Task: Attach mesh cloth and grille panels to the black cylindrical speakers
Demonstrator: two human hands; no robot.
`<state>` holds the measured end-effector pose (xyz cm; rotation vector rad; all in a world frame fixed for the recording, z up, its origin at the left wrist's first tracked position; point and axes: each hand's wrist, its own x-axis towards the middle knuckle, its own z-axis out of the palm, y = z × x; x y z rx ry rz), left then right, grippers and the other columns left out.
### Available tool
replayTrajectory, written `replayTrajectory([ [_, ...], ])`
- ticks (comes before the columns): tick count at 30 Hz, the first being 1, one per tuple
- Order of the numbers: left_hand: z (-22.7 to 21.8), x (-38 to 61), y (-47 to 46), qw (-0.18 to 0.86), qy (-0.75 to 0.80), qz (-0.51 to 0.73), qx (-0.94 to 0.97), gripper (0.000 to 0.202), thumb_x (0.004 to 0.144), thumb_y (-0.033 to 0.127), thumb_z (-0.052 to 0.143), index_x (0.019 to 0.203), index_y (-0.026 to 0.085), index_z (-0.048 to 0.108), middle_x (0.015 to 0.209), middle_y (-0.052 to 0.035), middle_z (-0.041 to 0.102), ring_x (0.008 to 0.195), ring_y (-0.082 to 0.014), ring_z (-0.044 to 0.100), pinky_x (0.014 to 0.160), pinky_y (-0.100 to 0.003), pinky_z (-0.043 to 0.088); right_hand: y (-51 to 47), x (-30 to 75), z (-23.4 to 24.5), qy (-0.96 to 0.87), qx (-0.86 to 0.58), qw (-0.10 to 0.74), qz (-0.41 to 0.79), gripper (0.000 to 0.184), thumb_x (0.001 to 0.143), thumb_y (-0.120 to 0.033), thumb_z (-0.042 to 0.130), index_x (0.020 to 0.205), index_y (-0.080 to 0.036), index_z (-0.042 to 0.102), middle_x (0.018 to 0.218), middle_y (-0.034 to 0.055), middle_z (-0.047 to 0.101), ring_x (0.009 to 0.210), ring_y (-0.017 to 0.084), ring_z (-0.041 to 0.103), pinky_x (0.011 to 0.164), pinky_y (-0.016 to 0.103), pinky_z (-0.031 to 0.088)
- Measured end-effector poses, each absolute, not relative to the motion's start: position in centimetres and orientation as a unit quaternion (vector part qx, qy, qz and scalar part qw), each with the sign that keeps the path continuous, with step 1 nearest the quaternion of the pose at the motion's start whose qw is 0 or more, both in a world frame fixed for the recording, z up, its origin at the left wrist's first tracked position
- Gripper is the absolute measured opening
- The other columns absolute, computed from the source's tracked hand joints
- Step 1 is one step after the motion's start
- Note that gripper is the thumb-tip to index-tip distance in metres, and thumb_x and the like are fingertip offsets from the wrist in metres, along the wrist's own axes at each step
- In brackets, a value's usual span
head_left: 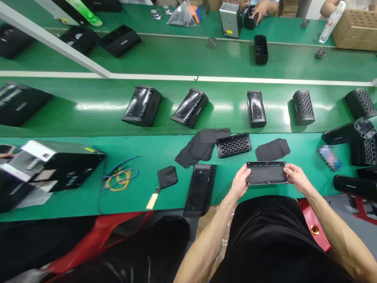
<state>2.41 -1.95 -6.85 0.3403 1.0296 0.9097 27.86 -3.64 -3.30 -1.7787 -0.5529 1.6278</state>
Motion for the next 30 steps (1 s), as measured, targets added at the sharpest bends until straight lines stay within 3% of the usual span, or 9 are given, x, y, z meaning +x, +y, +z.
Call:
replayTrajectory([
  [7, -6.9, 2.5, -1.6, 0.759, 0.475, 0.42, 0.15, 0.053, 0.069, 0.045, 0.091, 0.112, 0.016, 0.078, 0.107, -0.0114, 0.081, 0.108, -0.0324, 0.074, 0.099, -0.044, 0.058, -3.3, 28.2, -3.9, -0.205, -0.666, 0.327, 0.638, 0.047, 0.067, -0.058, 0.084, 0.079, -0.023, 0.055, 0.059, -0.0073, 0.05, 0.049, 0.01, 0.044, 0.048, 0.024, 0.037],
  [13, -6.3, 1.9, -0.8, 0.762, 0.491, 0.403, 0.123, 0.055, 0.065, 0.044, 0.093, 0.11, 0.017, 0.077, 0.108, -0.0103, 0.082, 0.111, -0.0335, 0.075, 0.1, -0.045, 0.059, -2.0, 27.7, -3.4, -0.207, -0.664, 0.339, 0.633, 0.047, 0.062, -0.058, 0.084, 0.078, -0.023, 0.056, 0.058, -0.0081, 0.048, 0.051, 0.009, 0.042, 0.048, 0.022, 0.032],
  [18, -6.8, -0.5, 1.1, 0.831, 0.448, 0.326, 0.044, 0.064, 0.078, 0.079, 0.07, 0.107, 0.023, 0.079, 0.103, -0.0118, 0.083, 0.104, -0.0377, 0.077, 0.092, -0.055, 0.063, 0.2, 27.9, -2.8, -0.221, -0.637, 0.34, 0.655, 0.052, 0.056, -0.06, 0.088, 0.079, -0.022, 0.06, 0.058, -0.0084, 0.049, 0.048, 0.008, 0.039, 0.047, 0.023, 0.03],
  [20, -6.9, -0.7, 2.1, 0.874, 0.414, 0.254, 0.027, 0.067, 0.081, 0.082, 0.065, 0.106, 0.022, 0.08, 0.103, -0.0133, 0.083, 0.095, -0.0373, 0.079, 0.087, -0.055, 0.064, 0.9, 28.3, -2.5, -0.239, -0.596, 0.318, 0.697, 0.054, 0.057, -0.06, 0.091, 0.08, -0.021, 0.062, 0.061, -0.0077, 0.052, 0.05, 0.007, 0.041, 0.048, 0.022, 0.031],
  [22, -6.8, -0.3, 2.8, 0.91, 0.373, 0.18, 0.019, 0.067, 0.082, 0.079, 0.067, 0.111, 0.02, 0.08, 0.106, -0.0147, 0.083, 0.093, -0.0378, 0.079, 0.087, -0.054, 0.064, 1.6, 28.4, -2.3, -0.266, -0.554, 0.284, 0.736, 0.054, 0.061, -0.06, 0.092, 0.082, -0.02, 0.063, 0.065, -0.0065, 0.056, 0.053, 0.008, 0.045, 0.051, 0.021, 0.033],
  [26, -6.8, 0.4, 3.4, 0.947, 0.31, 0.085, 0.004, 0.062, 0.088, 0.06, 0.072, 0.135, 0.019, 0.074, 0.112, -0.015, 0.083, 0.109, -0.0408, 0.078, 0.098, -0.054, 0.062, 4.3, 27.7, -2.4, -0.329, -0.521, 0.209, 0.759, 0.048, 0.07, -0.057, 0.091, 0.083, -0.02, 0.064, 0.063, -0.0075, 0.054, 0.055, 0.008, 0.045, 0.052, 0.02, 0.036],
  [28, -6.9, -0.1, 3.5, 0.958, 0.28, 0.061, -0.009, 0.06, 0.096, 0.052, 0.065, 0.141, 0.013, 0.07, 0.116, -0.0175, 0.082, 0.111, -0.0401, 0.078, 0.099, -0.053, 0.062, 6.9, 27.1, -2.7, -0.372, -0.52, 0.169, 0.75, 0.046, 0.075, -0.058, 0.089, 0.086, -0.02, 0.066, 0.066, -0.0061, 0.058, 0.058, 0.01, 0.051, 0.054, 0.02, 0.042],
  [30, -6.9, -1.0, 3.6, 0.972, 0.224, 0.064, -0.026, 0.06, 0.104, 0.047, 0.053, 0.141, 0.004, 0.069, 0.124, -0.0234, 0.078, 0.113, -0.0384, 0.078, 0.102, -0.049, 0.061, 9.9, 26.9, -3.0, -0.418, -0.543, 0.187, 0.704, 0.049, 0.079, -0.06, 0.086, 0.097, -0.019, 0.067, 0.081, -0.0017, 0.068, 0.073, 0.015, 0.064, 0.064, 0.023, 0.053],
])
